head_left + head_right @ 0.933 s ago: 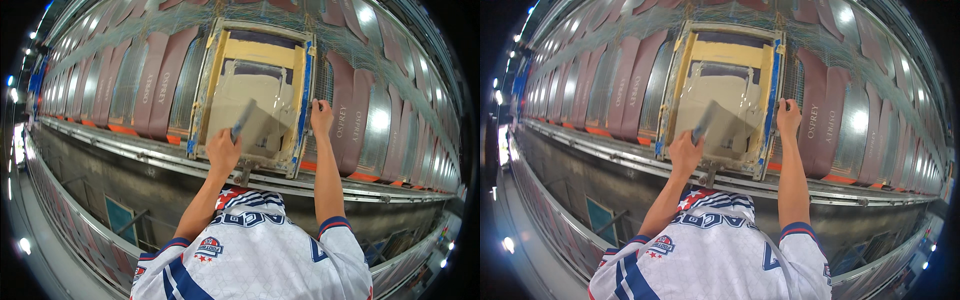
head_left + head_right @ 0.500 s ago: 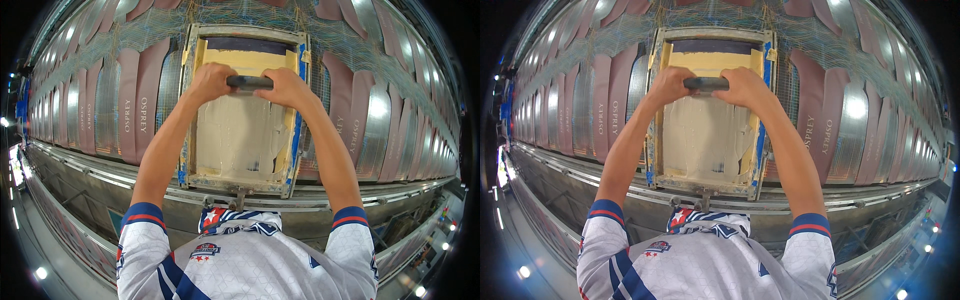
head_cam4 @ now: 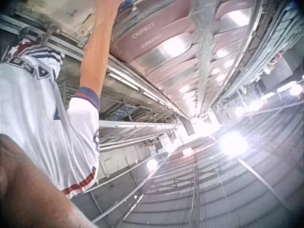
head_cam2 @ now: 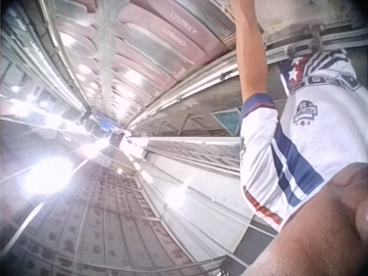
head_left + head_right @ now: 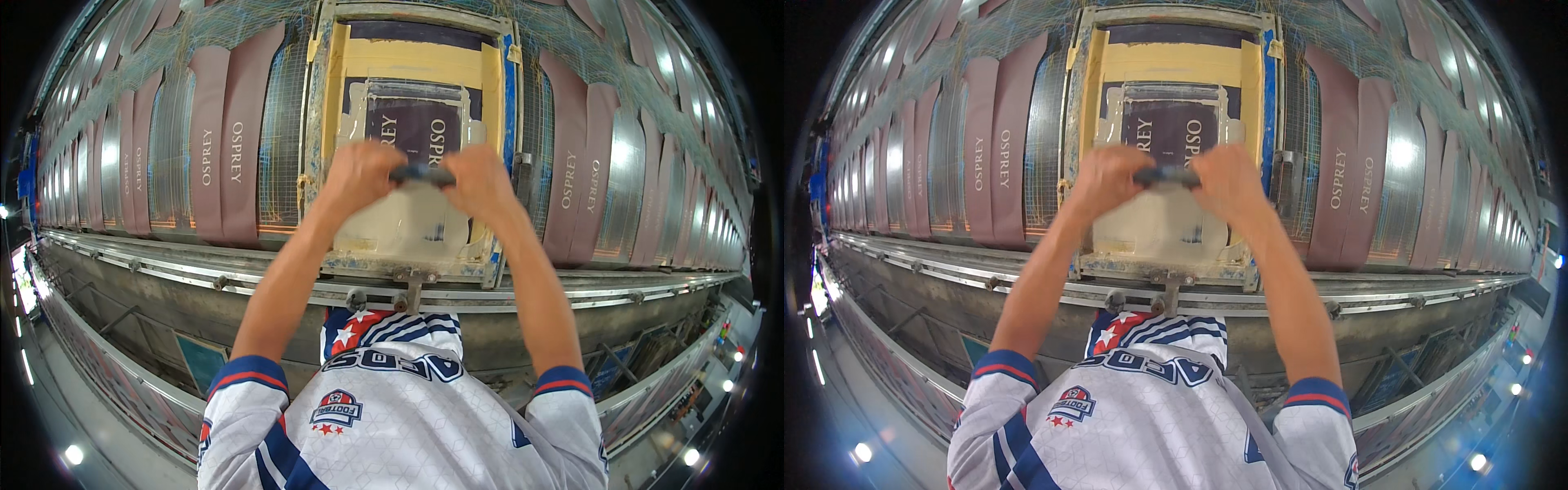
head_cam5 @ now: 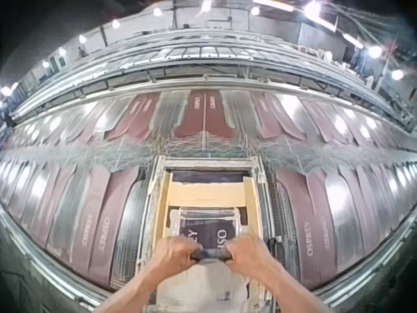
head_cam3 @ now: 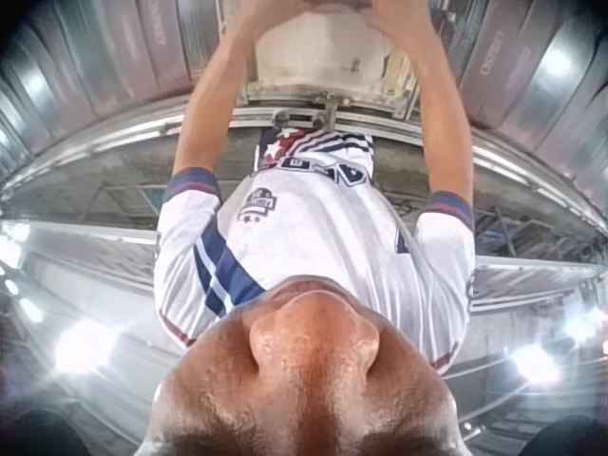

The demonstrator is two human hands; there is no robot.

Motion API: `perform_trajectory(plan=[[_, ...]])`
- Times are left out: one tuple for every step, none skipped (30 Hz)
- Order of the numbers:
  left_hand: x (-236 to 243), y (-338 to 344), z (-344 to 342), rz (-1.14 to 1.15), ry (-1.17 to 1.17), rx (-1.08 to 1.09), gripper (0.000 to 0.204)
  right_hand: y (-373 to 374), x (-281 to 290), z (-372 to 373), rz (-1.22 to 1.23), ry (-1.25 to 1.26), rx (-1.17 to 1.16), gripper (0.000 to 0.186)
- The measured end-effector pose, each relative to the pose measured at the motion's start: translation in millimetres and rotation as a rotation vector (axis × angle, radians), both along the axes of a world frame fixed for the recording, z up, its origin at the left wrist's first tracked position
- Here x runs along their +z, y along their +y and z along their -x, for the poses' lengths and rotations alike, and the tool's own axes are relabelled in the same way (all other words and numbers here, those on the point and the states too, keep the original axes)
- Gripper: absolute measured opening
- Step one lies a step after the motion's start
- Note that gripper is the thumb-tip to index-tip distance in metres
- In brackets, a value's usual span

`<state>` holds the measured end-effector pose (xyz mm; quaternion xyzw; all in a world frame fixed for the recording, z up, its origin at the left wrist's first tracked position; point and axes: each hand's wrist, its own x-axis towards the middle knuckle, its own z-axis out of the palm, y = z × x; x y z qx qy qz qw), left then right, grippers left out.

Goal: The person uses a squeegee to pull ink across a screen-printing frame, repeatedly applying pressure to transfer the design onto fabric below. Another person assists by adding more ink to the screen during the process.

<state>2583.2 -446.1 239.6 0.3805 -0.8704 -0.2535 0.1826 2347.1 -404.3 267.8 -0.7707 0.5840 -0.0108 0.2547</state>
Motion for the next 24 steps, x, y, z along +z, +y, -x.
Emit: perform_trajectory(plan=[[5.8, 27.9, -5.8, -0.001, 0.023, 0.004, 0.017, 29.7, 2.1, -5.7, 0.034, -0.037, 0.014, 0.02], [10.3, 51.9, -13.8, -0.038, 0.011, -0.009, 0.022, 54.7, 0.9, -10.5, 0.07, -0.077, 0.032, 0.021], [18.1, 68.5, -17.6, -0.038, 0.012, -0.026, 0.026, 73.1, -2.4, -14.2, 0.122, -0.098, 0.018, 0.022], [27.6, 80.1, -18.4, -0.056, -0.024, -0.011, 0.032, 89.1, -5.1, -17.9, 0.171, -0.121, 0.009, 0.024], [30.6, 83.1, -18.3, -0.051, -0.038, -0.015, 0.031, 95.2, -4.6, -19.9, 0.223, -0.144, 0.0, 0.025], [32.5, 84.1, -17.9, -0.046, -0.052, -0.019, 0.03, 95.1, -3.5, -19.2, 0.18, -0.141, 0.003, 0.025], [32.8, 80.9, -17.8, -0.062, -0.051, -0.031, 0.027, 91.5, -0.6, -17.8, 0.135, -0.137, 0.005, 0.025], [32.1, 73.1, -17.9, -0.075, -0.049, -0.041, 0.025, 85.2, 3.3, -15.9, 0.093, -0.133, 0.009, 0.024], [29.1, 59.8, -16.2, -0.085, -0.047, -0.054, 0.022, 70.8, 7.9, -14.0, 0.068, -0.086, 0.014, 0.024], [27.1, 40.8, -12.8, -0.05, -0.053, -0.052, 0.021, 49.3, 14.8, -12.1, 0.042, -0.039, 0.017, 0.023], [26.4, 16.7, -7.8, -0.021, -0.059, -0.051, 0.02, 27.3, 20.2, -7.8, 0.009, 0.007, 0.018, 0.022], [26.0, -7.3, -1.6, 0.004, -0.066, -0.049, 0.019, 2.6, 22.2, -0.6, 0.055, -0.001, 0.011, 0.021], [30.3, -34.2, 9.1, 0.026, -0.092, -0.052, 0.018, -24.2, 21.9, 9.5, 0.101, -0.007, 0.002, 0.02], [31.3, -62.0, 19.3, 0.051, -0.118, -0.059, 0.018, -49.1, 18.6, 18.7, 0.12, -0.034, -0.005, 0.02], [24.7, -86.3, 25.1, 0.075, -0.103, -0.049, 0.02, -73.4, 14.7, 25.5, 0.141, -0.064, -0.005, 0.021], [18.4, -107.5, 30.1, 0.098, -0.089, -0.04, 0.021, -95.5, 9.6, 31.5, 0.115, -0.061, -0.012, 0.021], [18.6, -124.7, 34.5, 0.077, -0.129, -0.039, 0.022, -114.5, 4.8, 36.8, 0.088, -0.058, -0.021, 0.021], [21.2, -138.7, 38.2, 0.047, -0.171, -0.04, 0.022, -126.6, -0.3, 40.4, 0.053, -0.057, -0.031, 0.022], [22.6, -146.8, 40.9, 0.018, -0.212, -0.041, 0.023, -135.0, -4.0, 43.1, 0.022, -0.066, -0.048, 0.022], [19.5, -150.5, 41.5, 0.006, -0.194, -0.03, 0.023, -142.7, -5.1, 42.8, -0.01, -0.077, -0.063, 0.023], [16.7, -152.7, 42.0, -0.006, -0.176, -0.019, 0.023, -147.2, -5.3, 42.1, -0.041, -0.087, -0.079, 0.023], [14.3, -153.7, 41.9, -0.016, -0.158, -0.008, 0.023, -148.6, -4.1, 42.1, -0.064, -0.078, -0.099, 0.023], [14.4, -152.3, 42.0, -0.002, -0.156, -0.002, 0.023, -147.0, 2.7, 39.9, -0.091, -0.067, -0.117, 0.023], [15.0, -149.0, 41.6, 0.014, -0.154, 0.003, 0.023, -142.3, 5.3, 37.4, -0.117, -0.057, -0.136, 0.023]])
